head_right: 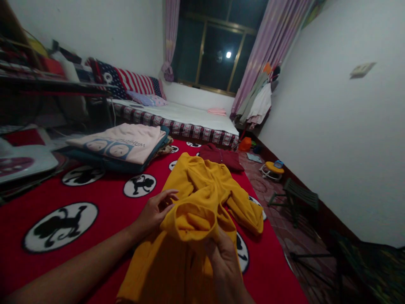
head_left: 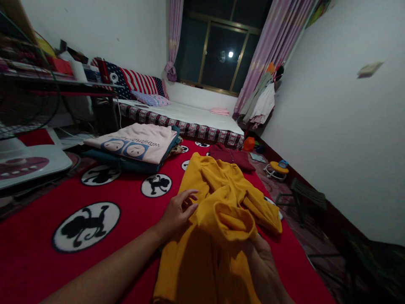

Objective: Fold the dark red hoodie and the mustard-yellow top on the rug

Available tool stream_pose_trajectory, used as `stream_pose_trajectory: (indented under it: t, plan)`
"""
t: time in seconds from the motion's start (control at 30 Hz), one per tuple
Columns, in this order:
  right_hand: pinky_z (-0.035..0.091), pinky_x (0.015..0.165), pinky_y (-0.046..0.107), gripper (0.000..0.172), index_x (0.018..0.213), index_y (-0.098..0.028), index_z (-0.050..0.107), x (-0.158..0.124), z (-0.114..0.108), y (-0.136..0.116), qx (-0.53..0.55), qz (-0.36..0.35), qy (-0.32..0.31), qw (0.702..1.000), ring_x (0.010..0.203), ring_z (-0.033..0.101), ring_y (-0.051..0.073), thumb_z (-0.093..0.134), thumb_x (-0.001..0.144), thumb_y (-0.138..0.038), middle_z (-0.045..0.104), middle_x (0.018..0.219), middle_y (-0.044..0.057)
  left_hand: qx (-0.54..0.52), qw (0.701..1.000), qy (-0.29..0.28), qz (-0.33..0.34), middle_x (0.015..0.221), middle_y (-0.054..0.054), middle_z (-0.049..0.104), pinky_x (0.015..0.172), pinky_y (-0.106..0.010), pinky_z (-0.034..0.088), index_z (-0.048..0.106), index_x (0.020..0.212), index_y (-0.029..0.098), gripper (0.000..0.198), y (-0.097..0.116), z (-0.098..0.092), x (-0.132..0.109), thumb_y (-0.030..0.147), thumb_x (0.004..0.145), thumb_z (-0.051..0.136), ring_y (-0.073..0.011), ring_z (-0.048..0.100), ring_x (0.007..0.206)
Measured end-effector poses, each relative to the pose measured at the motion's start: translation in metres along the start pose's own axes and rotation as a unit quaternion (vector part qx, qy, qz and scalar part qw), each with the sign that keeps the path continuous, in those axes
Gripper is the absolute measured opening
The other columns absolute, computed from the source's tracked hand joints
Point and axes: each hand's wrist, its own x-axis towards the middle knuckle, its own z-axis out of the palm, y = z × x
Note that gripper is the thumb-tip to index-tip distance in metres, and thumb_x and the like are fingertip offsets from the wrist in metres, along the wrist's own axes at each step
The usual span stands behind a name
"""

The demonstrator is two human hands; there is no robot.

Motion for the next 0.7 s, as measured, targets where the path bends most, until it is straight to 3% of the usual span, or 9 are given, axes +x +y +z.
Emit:
stream_pose_trajectory:
  t: [0.07,0.17,0.27,0.33,0.4,0.47,0.53,0.63,0.7]
  plan:
    - [0.054,0.074,0.031,0.041,0.095,-0.023,0.073,-0.008,0.004,0.004,0.012,0.042,-0.074,0.996,0.078,0.064,0.022,0.053,0.085,-0.057,0.071,0.087,0.007,-0.042,0.999,-0.014,-0.031,0.087,-0.004,0.068,0.062,-0.024,0.049,0.058,0.117,0.017,0.036,0.004,0.0,-0.001,0.036,0.086,0.056,-0.0141,0.062,0.069]
    - [0.053,0.075,0.03,0.046,0.099,-0.023,0.072,-0.013,0.005,0.008,0.024,0.074,-0.097,0.992,0.08,0.063,0.022,0.048,0.087,-0.059,0.07,0.093,0.007,-0.09,0.99,-0.036,-0.099,0.077,-0.005,0.068,0.054,-0.024,0.047,0.058,0.115,0.014,0.047,0.013,0.002,0.004,0.052,0.089,0.047,-0.0149,0.063,0.059]
    - [0.051,0.082,0.031,0.047,0.105,-0.024,0.071,-0.016,0.007,0.009,0.013,0.065,-0.136,0.989,0.092,0.063,0.023,0.044,0.089,-0.059,0.07,0.1,0.007,-0.079,0.981,-0.063,-0.164,0.075,-0.004,0.068,0.047,-0.023,0.044,0.054,0.119,0.013,0.059,0.019,0.008,0.014,0.058,0.081,0.053,-0.0156,0.062,0.053]
    - [0.05,0.083,0.032,0.048,0.103,-0.024,0.072,-0.015,0.011,0.004,-0.006,0.035,-0.237,0.971,0.094,0.062,0.023,0.043,0.089,-0.06,0.07,0.098,0.007,-0.045,0.979,-0.078,-0.182,0.074,-0.003,0.069,0.047,-0.023,0.044,0.052,0.123,0.013,0.064,0.018,0.014,0.019,0.052,0.073,0.065,-0.016,0.063,0.053]
    - [0.05,0.079,0.031,0.052,0.098,-0.021,0.073,-0.005,0.015,-0.003,-0.023,0.011,-0.359,0.933,0.089,0.064,0.023,0.042,0.089,-0.062,0.071,0.091,0.008,0.0,0.982,-0.084,-0.169,0.072,-0.001,0.069,0.05,-0.023,0.044,0.055,0.12,0.014,0.06,0.014,0.02,0.019,0.038,0.068,0.072,-0.0154,0.062,0.055]
    - [0.05,0.073,0.031,0.06,0.091,-0.018,0.074,0.018,0.017,-0.008,-0.032,0.021,-0.395,0.918,0.078,0.065,0.021,0.036,0.09,-0.064,0.07,0.081,0.008,0.047,0.986,-0.084,-0.139,0.069,0.0,0.068,0.055,-0.023,0.044,0.061,0.113,0.016,0.05,0.01,0.024,0.018,0.028,0.066,0.071,-0.0148,0.062,0.058]
    - [0.049,0.068,0.031,0.067,0.086,-0.016,0.074,0.056,0.018,-0.003,-0.043,0.048,-0.315,0.947,0.068,0.064,0.019,0.029,0.091,-0.065,0.069,0.073,0.008,0.093,0.986,-0.075,-0.12,0.069,0.0,0.068,0.057,-0.023,0.044,0.065,0.106,0.017,0.039,0.008,0.026,0.017,0.027,0.069,0.068,-0.0152,0.061,0.061]
    - [0.049,0.068,0.032,0.052,0.087,-0.015,0.072,0.126,0.018,0.025,-0.125,0.015,-0.094,0.988,0.074,0.064,0.021,0.041,0.089,-0.057,0.068,0.079,0.009,0.178,0.979,-0.046,-0.092,0.075,-0.002,0.069,0.062,-0.025,0.043,0.068,0.1,0.02,0.028,0.011,0.029,0.024,0.033,0.075,0.065,-0.0169,0.062,0.068]
    - [0.048,0.083,0.037,0.031,0.087,-0.014,0.071,0.17,0.019,0.049,-0.25,-0.053,-0.001,0.967,0.088,0.062,0.023,0.054,0.083,-0.04,0.068,0.091,0.011,0.241,0.968,-0.026,-0.064,0.081,-0.003,0.069,0.065,-0.027,0.042,0.068,0.096,0.021,0.027,0.015,0.034,0.035,0.039,0.075,0.066,-0.0187,0.063,0.073]
